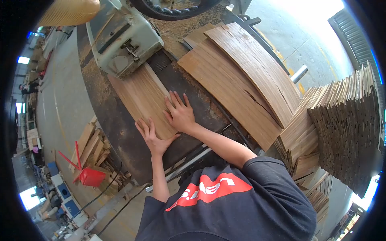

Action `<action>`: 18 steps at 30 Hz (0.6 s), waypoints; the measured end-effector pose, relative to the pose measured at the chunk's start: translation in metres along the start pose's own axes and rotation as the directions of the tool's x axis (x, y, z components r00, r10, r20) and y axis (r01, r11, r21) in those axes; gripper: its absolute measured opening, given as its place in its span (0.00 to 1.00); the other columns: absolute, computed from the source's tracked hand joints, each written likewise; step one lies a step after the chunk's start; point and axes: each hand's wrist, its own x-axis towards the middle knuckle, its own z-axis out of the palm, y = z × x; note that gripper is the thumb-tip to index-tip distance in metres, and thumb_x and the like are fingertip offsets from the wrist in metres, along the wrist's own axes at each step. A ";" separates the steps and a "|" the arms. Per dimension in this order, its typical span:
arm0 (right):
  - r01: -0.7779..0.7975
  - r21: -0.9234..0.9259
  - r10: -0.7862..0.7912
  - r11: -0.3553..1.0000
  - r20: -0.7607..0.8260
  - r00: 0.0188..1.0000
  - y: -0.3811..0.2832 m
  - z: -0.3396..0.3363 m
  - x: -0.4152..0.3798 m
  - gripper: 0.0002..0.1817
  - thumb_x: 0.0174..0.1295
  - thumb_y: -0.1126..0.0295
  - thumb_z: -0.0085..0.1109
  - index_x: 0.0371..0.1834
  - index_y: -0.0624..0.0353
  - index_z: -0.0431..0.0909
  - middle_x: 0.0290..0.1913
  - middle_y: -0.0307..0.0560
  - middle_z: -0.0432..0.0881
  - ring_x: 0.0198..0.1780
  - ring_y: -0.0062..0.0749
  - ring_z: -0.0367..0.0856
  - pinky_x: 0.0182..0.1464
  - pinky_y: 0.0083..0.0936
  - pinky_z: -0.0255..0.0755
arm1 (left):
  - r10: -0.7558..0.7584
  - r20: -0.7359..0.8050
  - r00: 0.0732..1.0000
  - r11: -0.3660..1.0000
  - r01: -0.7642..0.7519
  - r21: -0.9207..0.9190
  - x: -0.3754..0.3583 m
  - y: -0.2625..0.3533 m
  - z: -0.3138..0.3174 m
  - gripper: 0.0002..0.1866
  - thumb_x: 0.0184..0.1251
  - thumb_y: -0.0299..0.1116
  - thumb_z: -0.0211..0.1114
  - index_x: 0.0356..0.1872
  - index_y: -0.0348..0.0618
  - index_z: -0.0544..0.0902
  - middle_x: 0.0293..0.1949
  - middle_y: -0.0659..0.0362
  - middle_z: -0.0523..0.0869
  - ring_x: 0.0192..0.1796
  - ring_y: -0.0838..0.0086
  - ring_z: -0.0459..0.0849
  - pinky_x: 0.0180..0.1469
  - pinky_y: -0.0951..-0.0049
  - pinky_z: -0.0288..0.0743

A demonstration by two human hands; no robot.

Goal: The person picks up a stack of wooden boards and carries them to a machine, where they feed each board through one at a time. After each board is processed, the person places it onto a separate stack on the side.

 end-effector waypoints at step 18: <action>0.037 0.128 -0.063 0.991 0.207 0.976 0.034 -0.014 0.077 0.39 0.63 0.53 0.67 0.75 0.59 0.69 0.76 0.61 0.69 0.79 0.59 0.64 0.79 0.52 0.59 | 0.020 -0.175 0.984 0.999 -0.013 0.040 0.043 -0.033 0.016 0.56 0.44 0.61 0.86 0.70 0.31 0.76 0.78 0.28 0.59 0.83 0.36 0.52 0.78 0.39 0.58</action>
